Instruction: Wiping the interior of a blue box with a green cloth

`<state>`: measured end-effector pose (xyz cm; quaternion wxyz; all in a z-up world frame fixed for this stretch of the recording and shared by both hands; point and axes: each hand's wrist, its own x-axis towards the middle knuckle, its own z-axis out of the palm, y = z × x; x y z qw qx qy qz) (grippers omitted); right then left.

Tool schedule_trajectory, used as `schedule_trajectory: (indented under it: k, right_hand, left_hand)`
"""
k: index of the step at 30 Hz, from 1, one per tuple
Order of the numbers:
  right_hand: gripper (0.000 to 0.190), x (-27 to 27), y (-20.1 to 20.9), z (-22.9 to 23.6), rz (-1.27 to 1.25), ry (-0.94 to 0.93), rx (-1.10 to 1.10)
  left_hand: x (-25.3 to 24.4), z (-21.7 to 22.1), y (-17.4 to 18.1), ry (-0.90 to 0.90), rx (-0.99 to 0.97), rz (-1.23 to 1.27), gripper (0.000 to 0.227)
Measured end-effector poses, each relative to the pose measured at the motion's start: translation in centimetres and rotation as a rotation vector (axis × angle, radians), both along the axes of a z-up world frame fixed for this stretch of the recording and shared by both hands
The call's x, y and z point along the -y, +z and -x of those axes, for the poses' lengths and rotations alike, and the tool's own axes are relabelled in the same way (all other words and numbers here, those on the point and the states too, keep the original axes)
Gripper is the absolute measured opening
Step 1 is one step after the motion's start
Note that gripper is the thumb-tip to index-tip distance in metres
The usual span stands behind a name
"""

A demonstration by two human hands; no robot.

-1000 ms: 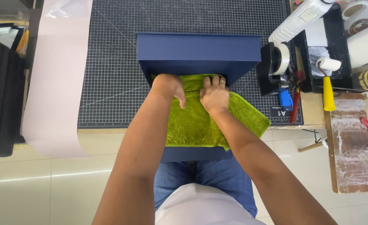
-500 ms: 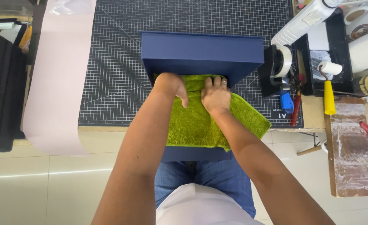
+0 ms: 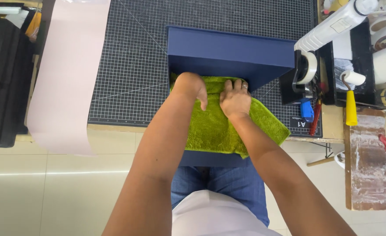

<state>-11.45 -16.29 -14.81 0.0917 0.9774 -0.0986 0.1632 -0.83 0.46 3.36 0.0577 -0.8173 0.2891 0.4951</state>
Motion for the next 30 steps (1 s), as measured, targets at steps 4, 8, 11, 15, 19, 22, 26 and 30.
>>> schedule_trajectory:
  k: [4,8,11,15,19,22,26,30]
  right_hand:
    - [0.038,-0.1,0.2,-0.1,0.026,0.001,0.012]
    - [0.036,-0.2,0.4,0.1,0.056,0.013,0.042]
    - [0.035,-0.3,0.5,0.0,0.071,0.027,0.067]
    - [0.037,-0.1,0.2,0.0,0.081,0.027,0.078]
    - [0.034,0.0,0.0,0.1,0.091,0.04,0.115]
    - [0.035,0.0,-0.1,0.0,0.08,0.042,0.131]
    - [0.039,-0.1,-0.2,0.2,0.07,0.014,0.087]
    - [0.043,0.0,-0.2,0.1,0.048,0.012,0.085]
  left_hand:
    - [0.1,-0.5,-0.4,-0.003,0.008,0.028,0.081]
    - [0.0,-0.5,-0.2,0.086,-0.064,0.029,0.08]
    - [0.0,-0.6,-0.4,0.093,-0.073,0.031,0.08]
    - [-0.1,-0.6,-0.1,0.111,-0.079,0.029,0.079]
    - [-0.1,-0.3,0.3,0.071,-0.068,0.014,0.078]
    - [0.1,-0.2,0.4,0.082,-0.068,0.007,0.079]
    - [0.2,0.0,0.3,0.069,-0.018,0.039,0.077]
    - [0.7,-0.3,-0.6,0.051,0.013,0.032,0.078]
